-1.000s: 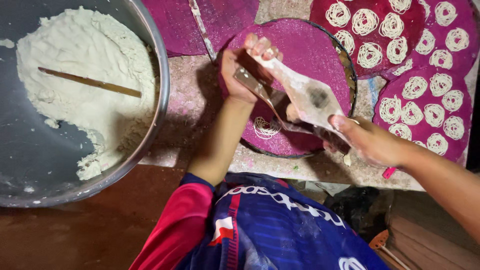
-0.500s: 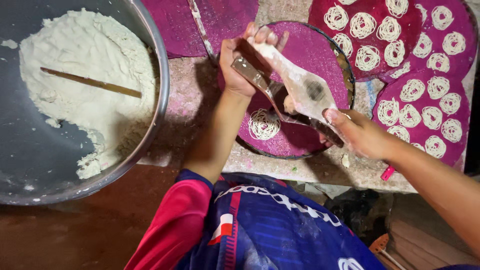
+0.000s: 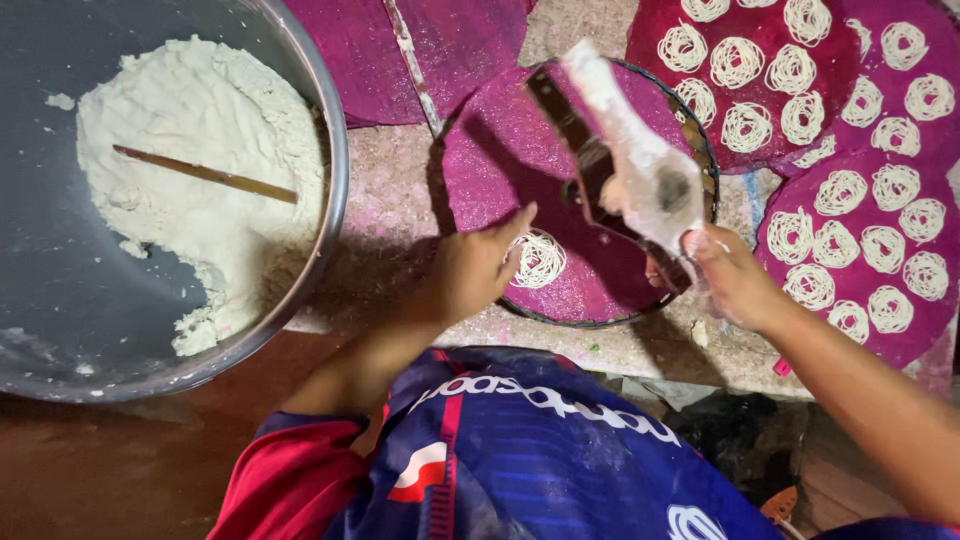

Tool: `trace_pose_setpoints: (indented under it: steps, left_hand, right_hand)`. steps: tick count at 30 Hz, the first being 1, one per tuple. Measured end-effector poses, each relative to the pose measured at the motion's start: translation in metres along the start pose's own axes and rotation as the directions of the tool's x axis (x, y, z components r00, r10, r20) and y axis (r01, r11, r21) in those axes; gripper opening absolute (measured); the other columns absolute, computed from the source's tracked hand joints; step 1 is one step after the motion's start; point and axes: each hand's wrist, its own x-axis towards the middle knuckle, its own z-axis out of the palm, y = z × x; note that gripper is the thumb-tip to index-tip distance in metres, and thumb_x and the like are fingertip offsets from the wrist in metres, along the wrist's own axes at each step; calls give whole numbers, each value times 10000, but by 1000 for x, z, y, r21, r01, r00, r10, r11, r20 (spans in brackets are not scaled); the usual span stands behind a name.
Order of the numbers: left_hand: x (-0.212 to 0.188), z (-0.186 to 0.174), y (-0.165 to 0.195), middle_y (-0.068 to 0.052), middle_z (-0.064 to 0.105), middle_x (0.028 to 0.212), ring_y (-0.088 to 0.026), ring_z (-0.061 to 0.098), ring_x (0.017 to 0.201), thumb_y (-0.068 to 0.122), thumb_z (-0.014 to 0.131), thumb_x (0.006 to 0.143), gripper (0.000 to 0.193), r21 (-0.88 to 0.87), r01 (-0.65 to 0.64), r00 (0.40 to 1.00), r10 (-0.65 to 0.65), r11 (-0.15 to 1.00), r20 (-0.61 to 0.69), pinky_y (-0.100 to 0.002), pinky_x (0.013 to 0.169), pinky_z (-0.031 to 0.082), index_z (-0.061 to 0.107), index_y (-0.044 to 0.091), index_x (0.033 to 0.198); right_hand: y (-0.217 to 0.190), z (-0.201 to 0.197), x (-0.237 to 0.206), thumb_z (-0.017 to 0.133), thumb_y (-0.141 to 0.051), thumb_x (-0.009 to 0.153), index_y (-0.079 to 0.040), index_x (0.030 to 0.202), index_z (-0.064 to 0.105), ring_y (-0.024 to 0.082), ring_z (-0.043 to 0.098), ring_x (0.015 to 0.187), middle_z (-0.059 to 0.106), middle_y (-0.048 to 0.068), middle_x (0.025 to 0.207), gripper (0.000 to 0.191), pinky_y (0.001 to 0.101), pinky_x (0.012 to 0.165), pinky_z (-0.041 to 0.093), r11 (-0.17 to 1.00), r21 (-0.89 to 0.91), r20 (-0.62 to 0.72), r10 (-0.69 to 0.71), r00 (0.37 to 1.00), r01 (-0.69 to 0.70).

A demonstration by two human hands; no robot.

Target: The person scoops white batter from a large basin into a handheld extruder, then squeezes the extruder to pipe spiral batter nests onto round pink mats on the work table. Filled mats are moved to a slatted wooden rack, and the person reloads the extruder to continue piping more nests.

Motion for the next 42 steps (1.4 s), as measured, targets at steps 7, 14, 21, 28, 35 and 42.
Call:
trace_pose_setpoints:
  steps: [7, 14, 21, 28, 35, 42]
  left_hand:
    - [2, 16, 34, -132, 624, 1236, -283, 596, 1158, 347, 761, 785, 741, 360, -196, 972, 229, 912, -50, -452, 995, 521, 543, 25, 1415]
    - [12, -1, 39, -112, 688, 1081, -217, 679, 1005, 76, 717, 880, 320, -403, -25, 1000, 25, 915, -5, -345, 882, 561, 745, 69, 1199]
    - [-19, -142, 1, -130, 625, 1236, -183, 584, 1034, 175, 500, 1031, 409, -677, -43, 907, -256, 735, -335, -315, 889, 472, 632, -20, 1366]
    - [-45, -205, 15, -191, 409, 1655, -203, 586, 965, 146, 372, 976, 609, -339, 35, 719, -259, 940, -645, -310, 768, 462, 337, 33, 1573]
    - [57, -75, 42, -184, 508, 1466, -325, 469, 1428, 613, 527, 1039, 845, -797, 21, 960, 234, -603, -152, -500, 1295, 353, 325, -14, 1569]
    - [99, -44, 40, -15, 542, 1005, -187, 567, 1045, 452, 499, 1044, 328, -706, -74, 948, 170, -704, -269, -405, 1119, 417, 510, 129, 1096]
  right_hand:
    - [1, 6, -10, 465, -807, 916, 21, 1369, 531, 265, 668, 1025, 673, 152, 1134, 947, 421, 931, 530, 980, 150, -67, -120, 990, 129]
    - [1, 19, -33, 628, -790, 909, 8, 1274, 452, 315, 659, 1070, 632, 182, 1177, 895, 457, 860, 521, 880, 406, -139, -206, 969, 245]
    - [-36, 36, -52, 623, -851, 837, -53, 1474, 431, 230, 595, 1036, 550, 98, 1224, 1038, 408, 810, 516, 883, 278, -259, -311, 915, 378]
    - [-39, 31, -26, 546, -914, 790, -32, 1439, 452, 246, 597, 1073, 556, 101, 1226, 1100, 433, 905, 519, 932, 248, -99, -247, 964, 265]
    - [-41, 41, -14, 336, -718, 896, -65, 1427, 456, 266, 680, 1048, 693, 142, 1127, 851, 426, 960, 526, 936, 120, 403, 258, 878, -330]
    - [-60, 25, -13, 196, -677, 973, -33, 1099, 687, 241, 714, 838, 750, 113, 895, 820, 402, 792, 588, 903, -268, 155, 384, 910, -336]
